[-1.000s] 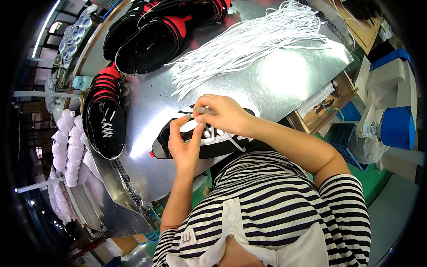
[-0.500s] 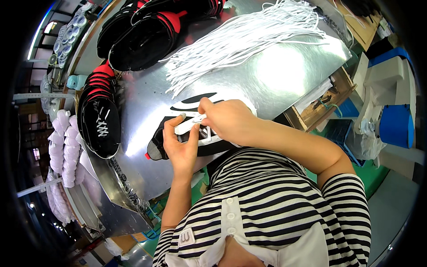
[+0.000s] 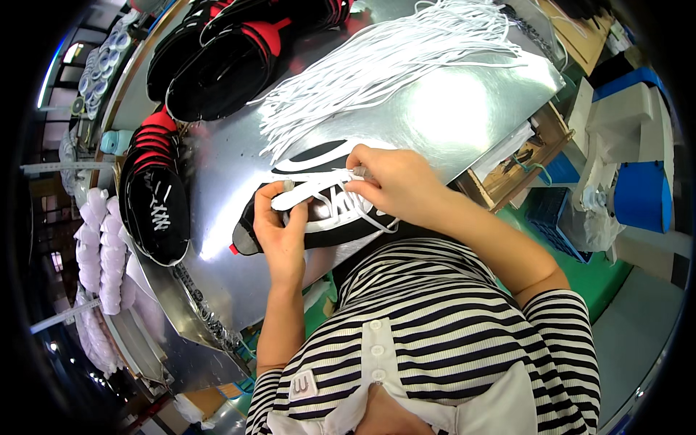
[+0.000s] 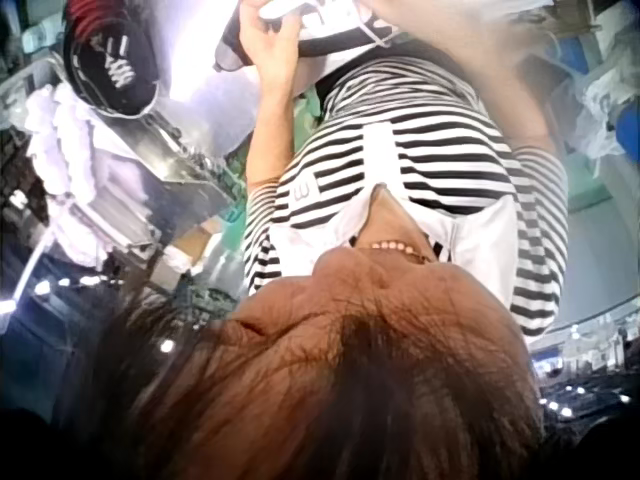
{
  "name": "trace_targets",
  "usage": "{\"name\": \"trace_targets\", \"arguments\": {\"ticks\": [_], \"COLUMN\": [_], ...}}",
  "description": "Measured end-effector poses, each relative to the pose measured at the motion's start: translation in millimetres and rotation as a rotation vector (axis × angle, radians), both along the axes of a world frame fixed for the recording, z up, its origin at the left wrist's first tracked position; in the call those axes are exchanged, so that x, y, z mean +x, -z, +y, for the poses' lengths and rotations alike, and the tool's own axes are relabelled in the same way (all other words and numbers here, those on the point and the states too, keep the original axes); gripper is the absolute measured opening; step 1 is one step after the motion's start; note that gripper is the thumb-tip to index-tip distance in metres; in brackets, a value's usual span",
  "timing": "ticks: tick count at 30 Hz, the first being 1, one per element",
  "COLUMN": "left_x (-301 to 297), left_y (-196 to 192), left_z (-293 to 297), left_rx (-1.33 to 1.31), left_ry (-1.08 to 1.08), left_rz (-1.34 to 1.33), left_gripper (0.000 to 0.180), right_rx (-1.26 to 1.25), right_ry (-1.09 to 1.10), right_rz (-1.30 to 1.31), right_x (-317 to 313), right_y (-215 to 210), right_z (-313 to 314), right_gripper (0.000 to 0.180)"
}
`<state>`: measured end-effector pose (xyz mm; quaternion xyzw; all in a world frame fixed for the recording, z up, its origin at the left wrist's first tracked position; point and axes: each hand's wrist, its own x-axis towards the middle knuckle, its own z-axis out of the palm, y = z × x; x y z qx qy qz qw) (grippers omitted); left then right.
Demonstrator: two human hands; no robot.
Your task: The person threads a long white lace through the eyelets of a black and white sneaker on a metal table, pulling the lace tight at each step.
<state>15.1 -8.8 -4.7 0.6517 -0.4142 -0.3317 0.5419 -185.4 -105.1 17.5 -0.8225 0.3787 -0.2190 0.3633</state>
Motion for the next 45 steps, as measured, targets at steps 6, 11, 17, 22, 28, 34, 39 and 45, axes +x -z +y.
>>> {"name": "trace_targets", "arguments": {"ticks": [6,11,17,22,28,34,39,45], "left_x": [15.0,-8.2,-24.9,-23.0,-18.8,-38.8,-38.9,-40.8], "left_y": [-30.9,-56.8,-37.1,-38.6,-29.4,-46.6,-61.5,-67.6], "left_z": [4.7,31.4,-0.8,-22.2,-21.9,-12.4,-16.1,-18.7], "left_rx": [0.069,-0.046,-0.025,0.119,-0.036,-0.176,-0.247,-0.282], "left_ry": [0.117,0.199,0.25,0.43,0.321,0.336,0.308,0.316], "left_rz": [0.306,-0.961,-1.082,-1.128,-0.802,-0.726,-0.871,-0.892], "left_gripper": [0.036,0.045,0.03,0.027,0.018,0.014,0.014,0.019], "right_rx": [-0.192,-0.057,-0.162,-0.161,0.201,0.759,1.155,1.6], "right_ry": [0.172,0.07,0.094,-0.427,0.116,0.054,-0.132,-0.437], "right_rz": [-0.185,-0.077,-0.096,0.087,-0.281,-0.592,-0.764,-1.372], "right_x": [13.0,-15.5,-7.4,-21.6,-32.9,-12.1,-13.5,-3.2], "right_y": [39.9,20.3,15.0,26.5,31.8,35.2,4.2,27.6], "right_z": [-16.4,12.8,26.9,51.6,43.5,19.3,21.9,30.1], "right_gripper": [0.021,0.029,0.015,0.012,0.023,0.018,0.024,0.027]}}
